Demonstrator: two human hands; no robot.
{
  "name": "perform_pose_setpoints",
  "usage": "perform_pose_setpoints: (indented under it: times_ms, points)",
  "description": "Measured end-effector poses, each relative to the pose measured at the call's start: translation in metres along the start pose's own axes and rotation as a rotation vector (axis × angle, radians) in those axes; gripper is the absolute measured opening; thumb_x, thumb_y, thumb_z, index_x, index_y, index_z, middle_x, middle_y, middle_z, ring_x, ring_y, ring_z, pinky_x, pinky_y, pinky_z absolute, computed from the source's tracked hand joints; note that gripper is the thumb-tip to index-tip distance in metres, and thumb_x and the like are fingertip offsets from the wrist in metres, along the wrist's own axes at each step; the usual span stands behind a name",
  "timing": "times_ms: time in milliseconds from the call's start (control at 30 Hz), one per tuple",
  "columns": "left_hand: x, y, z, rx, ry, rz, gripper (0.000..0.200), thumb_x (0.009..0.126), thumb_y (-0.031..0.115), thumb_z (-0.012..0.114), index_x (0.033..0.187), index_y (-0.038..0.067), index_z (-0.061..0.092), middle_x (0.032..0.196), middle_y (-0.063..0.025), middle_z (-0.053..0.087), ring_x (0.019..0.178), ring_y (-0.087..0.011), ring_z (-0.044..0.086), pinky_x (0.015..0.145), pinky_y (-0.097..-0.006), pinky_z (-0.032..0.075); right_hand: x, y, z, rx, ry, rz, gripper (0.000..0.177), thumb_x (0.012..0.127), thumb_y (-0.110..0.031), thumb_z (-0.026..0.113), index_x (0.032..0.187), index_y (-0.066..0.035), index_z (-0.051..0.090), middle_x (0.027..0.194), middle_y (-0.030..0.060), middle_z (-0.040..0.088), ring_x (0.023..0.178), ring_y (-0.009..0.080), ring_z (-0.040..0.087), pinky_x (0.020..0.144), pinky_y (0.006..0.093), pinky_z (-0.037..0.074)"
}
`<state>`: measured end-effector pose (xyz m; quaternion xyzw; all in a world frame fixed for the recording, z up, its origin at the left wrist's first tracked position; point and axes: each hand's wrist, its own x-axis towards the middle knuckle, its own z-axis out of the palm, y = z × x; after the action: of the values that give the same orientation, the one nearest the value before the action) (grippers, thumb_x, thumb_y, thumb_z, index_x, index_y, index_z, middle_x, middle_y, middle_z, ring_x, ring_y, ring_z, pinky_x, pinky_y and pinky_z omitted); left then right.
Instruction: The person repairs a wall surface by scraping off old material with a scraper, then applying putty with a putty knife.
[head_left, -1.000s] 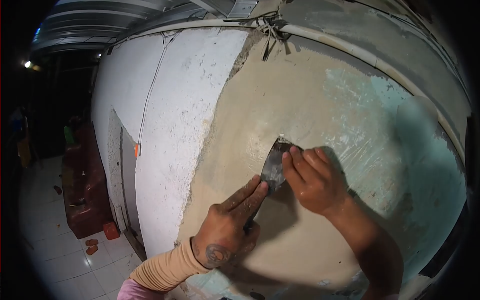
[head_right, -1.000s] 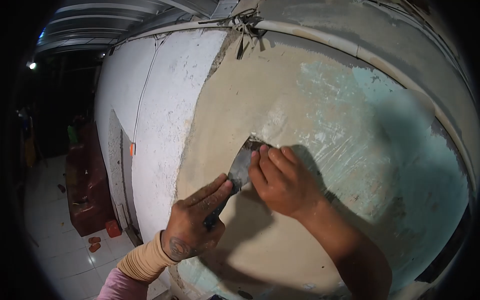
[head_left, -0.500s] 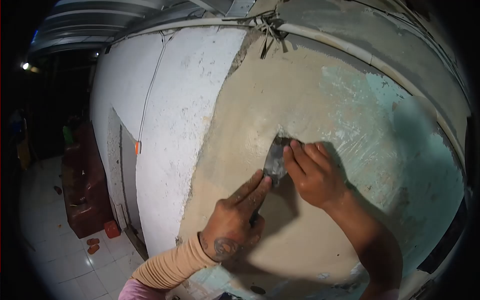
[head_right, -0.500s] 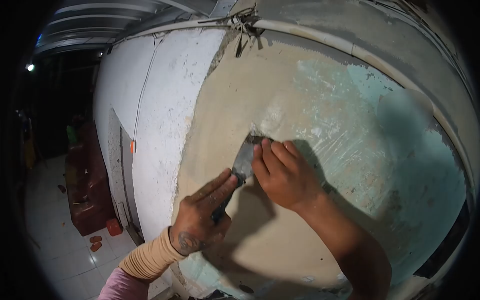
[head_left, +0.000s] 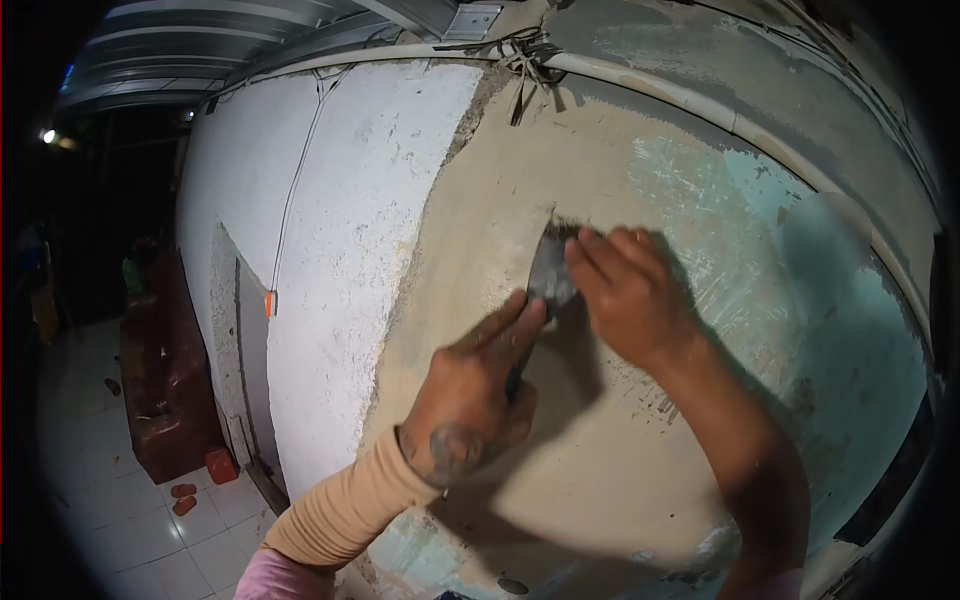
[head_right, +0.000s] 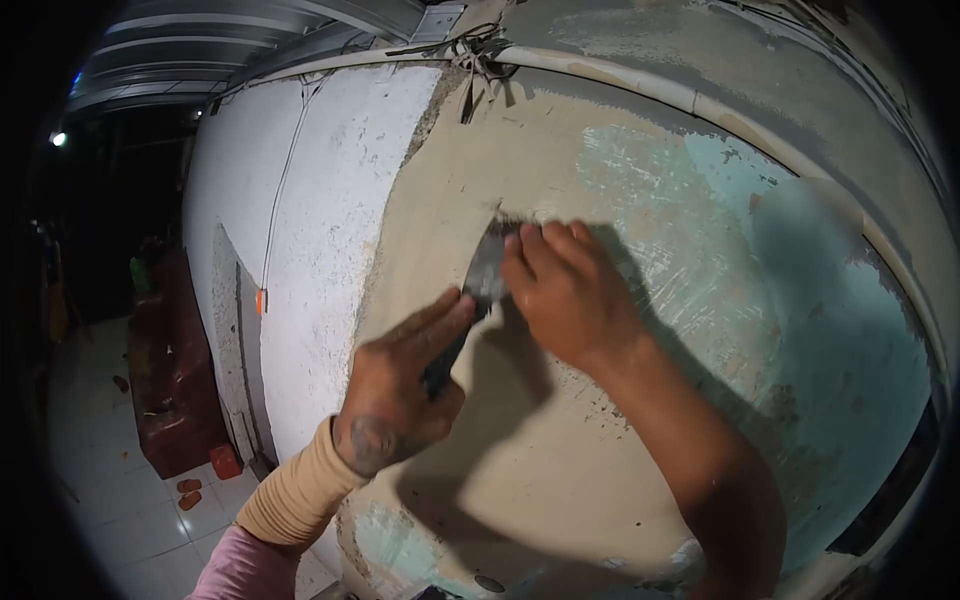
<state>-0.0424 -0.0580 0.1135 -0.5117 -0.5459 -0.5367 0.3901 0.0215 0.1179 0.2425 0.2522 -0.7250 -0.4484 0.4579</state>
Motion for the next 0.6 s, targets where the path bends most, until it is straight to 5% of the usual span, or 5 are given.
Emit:
perform_pose_setpoints:
  times_ms: [233, 333, 433, 533, 600]
  points:
    - [-0.002, 0.016, -0.016, 0.009, -0.105, -0.027, 0.072, 0.068, -0.001, 0.066, 0.139, -0.005, 0.054, 0.136, -0.034, 0.055, 0.107, -0.0395, 0.07, 0.081, -0.0383, 0.062, 0.002, 0.0, -0.002, 0.118, 0.025, -0.024, 0.007, 0.081, -0.005, 0.062, 0.087, -0.001, 0.065, 0.085, 0.0109, 0.064, 0.089, 0.0258, 0.061, 0.081, 0.0387, 0.049]
    - [-0.027, 0.004, 0.0, 0.012, -0.111, 0.031, 0.076, 0.071, -0.002, 0.065, 0.144, -0.006, 0.046, 0.141, -0.0359, 0.05, 0.089, -0.0423, 0.072, 0.073, -0.0401, 0.062, -0.01, -0.014, -0.004, -0.013, 0.01, -0.076, 0.013, 0.082, -0.007, 0.062, 0.092, 0.0, 0.066, 0.088, 0.0113, 0.065, 0.091, 0.0255, 0.061, 0.082, 0.0379, 0.049]
    - [-0.053, 0.009, 0.01, -0.004, -0.174, -0.065, 0.076, 0.071, -0.003, 0.065, 0.145, -0.004, 0.047, 0.143, -0.0348, 0.049, 0.09, -0.0432, 0.072, 0.072, -0.0399, 0.062, -0.031, -0.041, -0.013, -0.088, -0.047, -0.074, 0.028, 0.086, -0.011, 0.059, 0.105, 0.007, 0.067, 0.105, 0.0206, 0.068, 0.098, 0.0296, 0.063, 0.089, 0.0421, 0.052]
    - [-0.052, 0.013, 0.011, -0.017, -0.186, -0.134, 0.076, 0.068, -0.005, 0.064, 0.143, -0.003, 0.051, 0.141, -0.0287, 0.054, 0.129, -0.0379, 0.058, 0.089, -0.038, 0.062, -0.031, -0.047, -0.016, -0.067, -0.041, -0.081, 0.027, 0.086, -0.011, 0.059, 0.104, 0.008, 0.067, 0.103, 0.0216, 0.068, 0.096, 0.0298, 0.063, 0.089, 0.0421, 0.052]
    - [-0.04, 0.015, -0.001, -0.007, -0.159, -0.031, 0.076, 0.068, -0.006, 0.064, 0.143, -0.002, 0.051, 0.142, -0.029, 0.054, 0.129, -0.0379, 0.058, 0.088, -0.0381, 0.062, -0.031, -0.045, -0.015, -0.075, -0.028, -0.093, 0.026, 0.085, -0.011, 0.059, 0.102, 0.008, 0.068, 0.101, 0.0216, 0.069, 0.095, 0.0295, 0.062, 0.089, 0.0415, 0.053]
